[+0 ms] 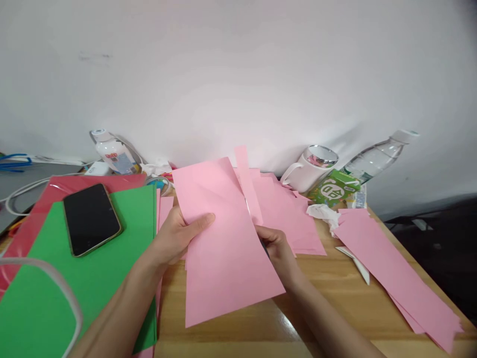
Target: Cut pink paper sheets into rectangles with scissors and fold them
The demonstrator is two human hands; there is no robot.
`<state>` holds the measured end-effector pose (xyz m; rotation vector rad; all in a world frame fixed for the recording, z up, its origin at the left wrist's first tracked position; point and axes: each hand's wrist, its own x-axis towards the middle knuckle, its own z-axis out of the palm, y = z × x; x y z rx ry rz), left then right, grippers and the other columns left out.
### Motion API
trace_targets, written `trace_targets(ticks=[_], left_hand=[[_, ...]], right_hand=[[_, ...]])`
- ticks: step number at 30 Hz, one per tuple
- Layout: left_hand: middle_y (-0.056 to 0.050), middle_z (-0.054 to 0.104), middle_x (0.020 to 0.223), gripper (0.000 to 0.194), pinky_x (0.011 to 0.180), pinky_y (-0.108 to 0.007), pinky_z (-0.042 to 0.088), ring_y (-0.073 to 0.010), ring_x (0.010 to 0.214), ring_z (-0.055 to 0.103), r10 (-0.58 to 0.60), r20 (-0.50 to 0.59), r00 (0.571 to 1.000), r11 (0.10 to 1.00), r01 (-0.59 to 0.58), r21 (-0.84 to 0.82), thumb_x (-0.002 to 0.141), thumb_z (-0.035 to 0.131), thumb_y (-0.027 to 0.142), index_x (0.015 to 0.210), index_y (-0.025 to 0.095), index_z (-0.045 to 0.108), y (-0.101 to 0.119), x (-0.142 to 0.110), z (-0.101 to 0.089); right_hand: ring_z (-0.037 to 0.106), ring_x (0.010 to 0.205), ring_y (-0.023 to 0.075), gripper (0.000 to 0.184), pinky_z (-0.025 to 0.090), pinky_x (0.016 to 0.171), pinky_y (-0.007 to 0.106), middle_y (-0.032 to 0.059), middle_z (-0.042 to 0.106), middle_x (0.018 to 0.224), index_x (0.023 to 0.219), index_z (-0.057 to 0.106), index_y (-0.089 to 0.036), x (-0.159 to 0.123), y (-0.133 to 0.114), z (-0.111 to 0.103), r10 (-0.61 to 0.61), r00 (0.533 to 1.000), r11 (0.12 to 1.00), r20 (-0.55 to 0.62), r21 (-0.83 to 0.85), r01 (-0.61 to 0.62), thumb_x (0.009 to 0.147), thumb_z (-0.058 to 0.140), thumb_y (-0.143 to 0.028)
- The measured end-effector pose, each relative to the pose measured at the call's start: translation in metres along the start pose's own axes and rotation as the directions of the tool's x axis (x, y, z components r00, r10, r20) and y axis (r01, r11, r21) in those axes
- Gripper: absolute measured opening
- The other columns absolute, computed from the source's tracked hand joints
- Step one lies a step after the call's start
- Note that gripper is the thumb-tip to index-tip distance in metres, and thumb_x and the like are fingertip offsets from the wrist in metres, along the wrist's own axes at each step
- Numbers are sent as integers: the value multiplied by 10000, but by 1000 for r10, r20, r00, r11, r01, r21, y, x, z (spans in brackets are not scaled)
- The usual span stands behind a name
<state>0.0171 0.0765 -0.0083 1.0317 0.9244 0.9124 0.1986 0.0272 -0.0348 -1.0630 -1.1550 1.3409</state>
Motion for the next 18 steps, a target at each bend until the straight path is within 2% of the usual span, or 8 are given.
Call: trace_targets(ticks=[4, 7, 9, 11, 12, 14, 16, 18], left_hand=[[-77, 713, 867, 350, 555, -259, 523, -180, 630, 655, -12, -11, 1000, 1000, 12, -9, 645, 739, 298, 939, 155, 614, 3, 0, 1], [-77, 718, 854, 414, 550, -259, 522, -169, 595, 651, -19, -26, 999, 997, 17, -71, 618, 762, 281, 974, 153, 593, 4, 1, 2], [-73, 721, 796, 367, 540, -251, 519, -154, 556, 640, -14, -20, 1000, 995, 12, -97, 614, 767, 277, 914, 141, 605, 4, 2, 1], [-65, 716, 723, 276, 511, -237, 508, -144, 521, 627, -20, 4, 1000, 996, 20, -84, 634, 753, 283, 822, 129, 621, 4, 2, -1], [-62, 712, 703, 244, 506, -234, 507, -146, 525, 628, -23, 24, 999, 997, 25, -77, 647, 744, 282, 794, 126, 627, 3, 2, -2], [-59, 712, 699, 201, 537, -243, 519, -161, 580, 647, -12, 69, 998, 996, 17, -84, 667, 730, 262, 787, 128, 638, 3, 1, -3], [-62, 716, 715, 173, 590, -260, 534, -173, 632, 660, 16, 137, 990, 994, -1, -113, 683, 717, 235, 801, 129, 649, 3, 0, -3], [-73, 720, 741, 148, 613, -269, 541, -176, 647, 663, 37, 224, 974, 991, -7, -134, 698, 703, 218, 803, 122, 662, 3, -2, -2]], right_hand=[[302, 466, 61, 268, 310, 449, 218, -56, 375, 477, 495, 547, -145, 2, 4, 2, -38, 999, 999, -25, 21, 38, 629, 718, -302], [409, 480, 74, 192, 371, 475, 220, -42, 495, 525, 616, 624, -137, 8, 7, -2, -32, 999, 999, 30, 15, 32, 618, 733, -295], [479, 497, 84, 179, 399, 480, 210, -32, 562, 569, 708, 647, -138, 12, 3, -11, 35, 991, 999, 125, -45, -29, 638, 720, -285], [488, 439, 73, 158, 379, 422, 186, -33, 581, 550, 759, 642, -138, 10, -7, -25, 169, 954, 975, 249, -185, -125, 683, 681, -270], [506, 429, 77, 141, 367, 400, 178, -23, 605, 566, 776, 631, -140, 6, -14, -33, 232, 926, 953, 299, -262, -155, 706, 658, -259], [552, 466, 97, 142, 388, 421, 189, 2, 634, 588, 754, 621, -126, -9, -33, -51, 271, 908, 920, 320, -363, -147, 683, 682, -233], [590, 526, 125, 178, 404, 462, 213, 15, 657, 606, 771, 629, -129, -31, -53, -68, 258, 916, 893, 305, -438, -106, 654, 702, -242], [636, 700, 174, 250, 435, 597, 289, 54, 699, 779, 833, 640, -130, -55, -68, -82, 148, 964, 899, 223, -436, -37, 679, 658, -326]])
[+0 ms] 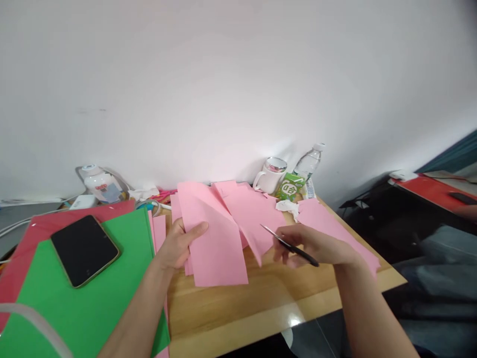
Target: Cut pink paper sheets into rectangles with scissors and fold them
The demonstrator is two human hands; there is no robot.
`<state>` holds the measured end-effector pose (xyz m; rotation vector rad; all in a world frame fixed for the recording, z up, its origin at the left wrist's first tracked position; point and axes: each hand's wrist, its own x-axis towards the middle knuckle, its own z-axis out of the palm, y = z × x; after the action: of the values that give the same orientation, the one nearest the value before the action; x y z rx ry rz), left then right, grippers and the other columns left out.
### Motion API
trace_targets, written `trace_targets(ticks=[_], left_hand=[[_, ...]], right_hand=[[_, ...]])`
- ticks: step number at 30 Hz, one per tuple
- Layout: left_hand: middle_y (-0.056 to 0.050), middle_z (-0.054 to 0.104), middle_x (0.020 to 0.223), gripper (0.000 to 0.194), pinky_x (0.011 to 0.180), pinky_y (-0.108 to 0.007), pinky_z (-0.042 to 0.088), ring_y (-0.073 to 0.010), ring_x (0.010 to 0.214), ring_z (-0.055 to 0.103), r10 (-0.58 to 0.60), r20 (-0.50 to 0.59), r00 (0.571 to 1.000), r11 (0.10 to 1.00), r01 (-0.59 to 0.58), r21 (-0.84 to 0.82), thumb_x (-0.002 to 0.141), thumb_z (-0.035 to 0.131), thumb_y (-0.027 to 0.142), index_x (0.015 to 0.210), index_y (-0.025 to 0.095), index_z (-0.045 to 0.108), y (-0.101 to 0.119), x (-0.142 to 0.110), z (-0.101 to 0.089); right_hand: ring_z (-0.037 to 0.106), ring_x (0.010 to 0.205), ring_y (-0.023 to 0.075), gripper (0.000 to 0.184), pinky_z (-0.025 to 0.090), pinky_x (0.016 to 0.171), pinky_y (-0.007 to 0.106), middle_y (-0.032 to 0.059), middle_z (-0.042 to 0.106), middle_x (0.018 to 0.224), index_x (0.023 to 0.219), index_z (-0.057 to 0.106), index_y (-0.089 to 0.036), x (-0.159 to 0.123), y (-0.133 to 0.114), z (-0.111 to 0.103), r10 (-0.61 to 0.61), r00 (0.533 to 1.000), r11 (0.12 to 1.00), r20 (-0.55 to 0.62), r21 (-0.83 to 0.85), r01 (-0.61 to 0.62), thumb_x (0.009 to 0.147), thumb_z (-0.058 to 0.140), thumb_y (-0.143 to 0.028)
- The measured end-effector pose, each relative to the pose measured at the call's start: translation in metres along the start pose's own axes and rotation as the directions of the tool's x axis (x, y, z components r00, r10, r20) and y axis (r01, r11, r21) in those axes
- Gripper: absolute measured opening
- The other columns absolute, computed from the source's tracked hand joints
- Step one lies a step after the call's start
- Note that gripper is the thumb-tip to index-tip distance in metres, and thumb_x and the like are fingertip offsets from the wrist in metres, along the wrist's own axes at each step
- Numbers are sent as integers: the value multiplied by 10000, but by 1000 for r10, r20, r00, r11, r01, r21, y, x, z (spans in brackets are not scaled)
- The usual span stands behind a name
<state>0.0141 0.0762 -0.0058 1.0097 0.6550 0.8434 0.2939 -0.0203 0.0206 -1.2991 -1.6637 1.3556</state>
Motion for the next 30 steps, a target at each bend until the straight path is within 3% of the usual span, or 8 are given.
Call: trace_targets(ticks=[3, 6, 8, 12, 15, 19, 24, 30], left_hand=[[-85, 726, 782, 167, 624, -284, 552, -201, 686, 676, -10, 113, 994, 999, 16, -47, 680, 715, 205, 820, 121, 681, -2, -1, 0], [-73, 730, 761, 228, 590, -287, 566, -215, 659, 684, -18, 202, 979, 988, 48, -145, 628, 751, 209, 838, 139, 695, -7, -2, -3], [-67, 731, 740, 259, 554, -275, 568, -209, 621, 683, -15, 247, 969, 975, 69, -211, 612, 761, 215, 854, 148, 701, -9, -3, -5], [-52, 735, 744, 299, 559, -247, 570, -188, 609, 685, 1, 234, 972, 950, 72, -304, 584, 776, 204, 871, 160, 704, -10, -7, -7], [-50, 733, 742, 300, 558, -258, 568, -190, 607, 682, 3, 221, 975, 955, 63, -291, 572, 781, 184, 860, 161, 700, -8, -9, -5], [-74, 726, 759, 250, 602, -290, 562, -206, 652, 683, -32, 179, 983, 980, 65, -186, 632, 751, 199, 864, 136, 685, -6, -6, -1], [-80, 722, 778, 194, 623, -283, 551, -201, 700, 676, -22, 101, 995, 998, 28, -64, 672, 727, 211, 835, 117, 678, -5, -1, 1], [-69, 721, 743, 181, 614, -279, 554, -195, 671, 673, 27, 78, 997, 996, -20, -92, 651, 739, 193, 808, 121, 685, 0, -1, -3]], right_hand=[[636, 736, 206, 277, 453, 691, 336, 70, 698, 780, 813, 661, -150, -23, 4, -5, -52, 981, 995, -188, 72, 66, 641, 717, -360], [657, 770, 223, 231, 483, 764, 366, 66, 712, 863, 835, 616, -226, -14, 23, 11, -51, 803, 908, -593, 308, 285, 694, 710, -383], [661, 802, 221, 249, 477, 802, 398, 53, 706, 918, 856, 571, -247, 2, 38, 34, -20, 799, 872, -601, 380, 308, 736, 656, -447], [633, 681, 174, 382, 473, 656, 310, 20, 665, 760, 955, 560, -210, 31, 54, 92, 90, 908, 678, -409, 693, 245, 697, 689, -460], [532, 553, 102, 410, 404, 527, 220, -28, 579, 663, 906, 577, -197, 39, 52, 117, 158, 884, 613, -439, 746, 261, 607, 769, -400], [450, 535, 80, 410, 348, 489, 193, -61, 496, 639, 843, 563, -215, 35, 38, 104, 261, 660, 706, -704, 606, 367, 530, 806, -318], [345, 479, 58, 338, 267, 427, 178, -67, 440, 591, 817, 578, -191, 12, 16, 66, 31, 346, 951, -938, 135, 280, 564, 781, -283], [353, 475, 51, 350, 268, 430, 179, -71, 458, 605, 814, 578, -197, 0, 4, 49, -45, 365, 953, -930, 69, 293, 535, 788, -228]])
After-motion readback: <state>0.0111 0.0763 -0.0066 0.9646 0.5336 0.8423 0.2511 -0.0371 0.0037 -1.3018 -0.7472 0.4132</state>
